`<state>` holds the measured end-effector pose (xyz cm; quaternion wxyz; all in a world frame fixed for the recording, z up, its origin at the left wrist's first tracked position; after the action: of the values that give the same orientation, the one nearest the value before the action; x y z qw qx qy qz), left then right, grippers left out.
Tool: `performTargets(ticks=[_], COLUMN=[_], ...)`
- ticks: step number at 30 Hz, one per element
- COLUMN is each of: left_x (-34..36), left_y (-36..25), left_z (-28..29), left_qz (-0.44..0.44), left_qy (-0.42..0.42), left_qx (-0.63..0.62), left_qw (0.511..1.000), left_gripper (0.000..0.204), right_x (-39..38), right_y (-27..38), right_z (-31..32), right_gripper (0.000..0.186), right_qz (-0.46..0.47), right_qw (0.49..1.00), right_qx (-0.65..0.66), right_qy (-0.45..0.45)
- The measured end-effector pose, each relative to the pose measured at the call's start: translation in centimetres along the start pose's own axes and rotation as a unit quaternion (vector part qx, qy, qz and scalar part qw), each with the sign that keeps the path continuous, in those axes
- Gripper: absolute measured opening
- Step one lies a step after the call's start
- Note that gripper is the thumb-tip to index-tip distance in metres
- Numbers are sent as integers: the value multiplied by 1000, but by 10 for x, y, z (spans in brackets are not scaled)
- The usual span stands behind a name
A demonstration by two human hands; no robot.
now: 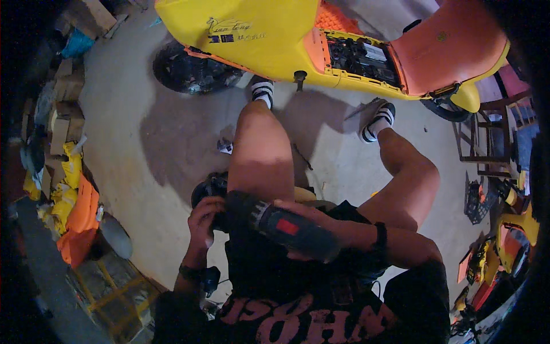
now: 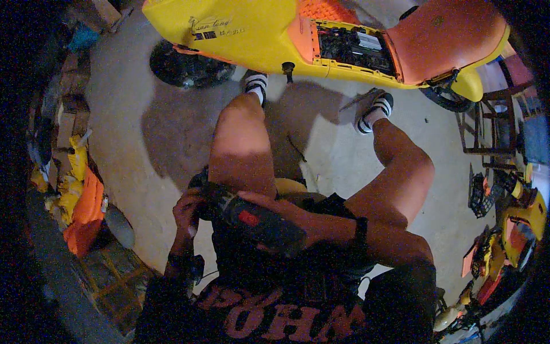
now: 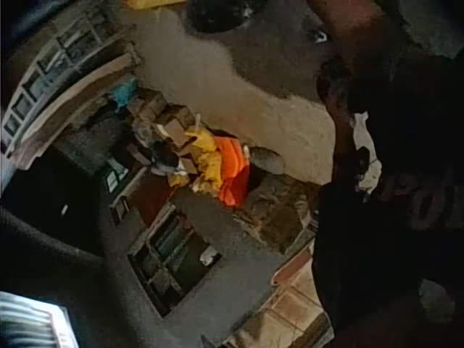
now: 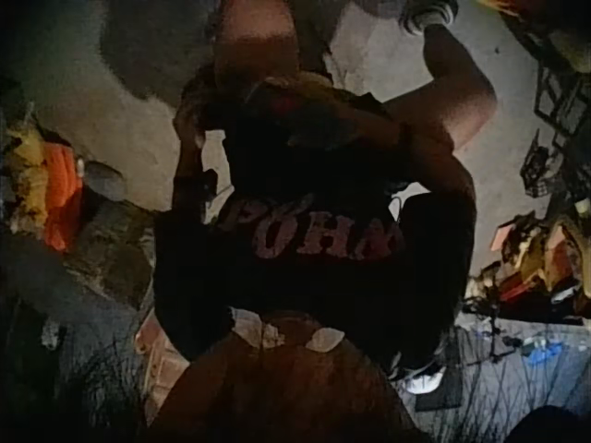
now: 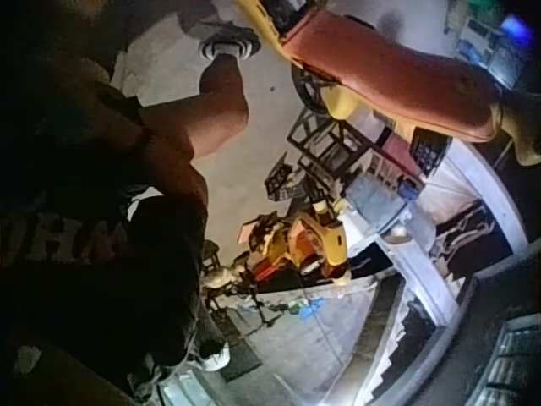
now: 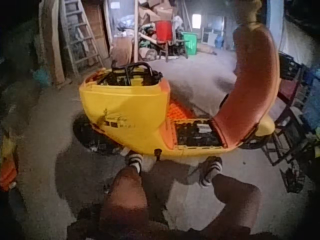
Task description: Use a power drill to remove screws and access the battery or electronics compartment of a yellow scooter.
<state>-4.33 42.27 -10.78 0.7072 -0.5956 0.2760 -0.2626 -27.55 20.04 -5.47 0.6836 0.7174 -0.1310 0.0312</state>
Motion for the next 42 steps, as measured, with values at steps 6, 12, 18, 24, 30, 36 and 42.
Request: performTargets(ticks=[6,12,18,24,30,36,42], left_x=[-9,-20,-15,-18,-52,-55,-74], left_y=[4,6,-89,-114,-62,-45,-26], left_z=[-38,-26,-20,-88,-169,-201,-176], left_qz=[106,59,-57,-335,-301,-78,-74], left_qy=[-98,-41,221,365,518,655,646], left_qx=[-134,-29,255,378,333,256,166], left_qw=[980,997,940,782,728,707,741], left_gripper=[25,23,20,30,32,22,27], right_x=[8,9,19,8,19,8,8], right_y=[7,-4,11,21,6,3,4], right_z=[-7,-2,31,66,82,89,98], right_gripper=[101,90,48,79,101,101,77], right_qz=[-24,-146,-178,-139,-53,23,25], right_qw=[985,945,953,928,929,919,910], right_qx=[165,285,245,302,298,314,321], right_qy=[36,71,-9,-171,-213,-237,-263])
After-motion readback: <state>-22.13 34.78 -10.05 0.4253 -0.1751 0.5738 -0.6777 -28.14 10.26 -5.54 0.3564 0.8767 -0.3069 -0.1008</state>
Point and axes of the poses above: each hand's wrist, its own x-axis towards the middle knuckle, its own z-axis out of the back of the hand, y = z × x, the point moved 1 cm from there along x, towards the middle knuckle, and after that the axes turned 7 degrees about -y, right-handed, at the moved point
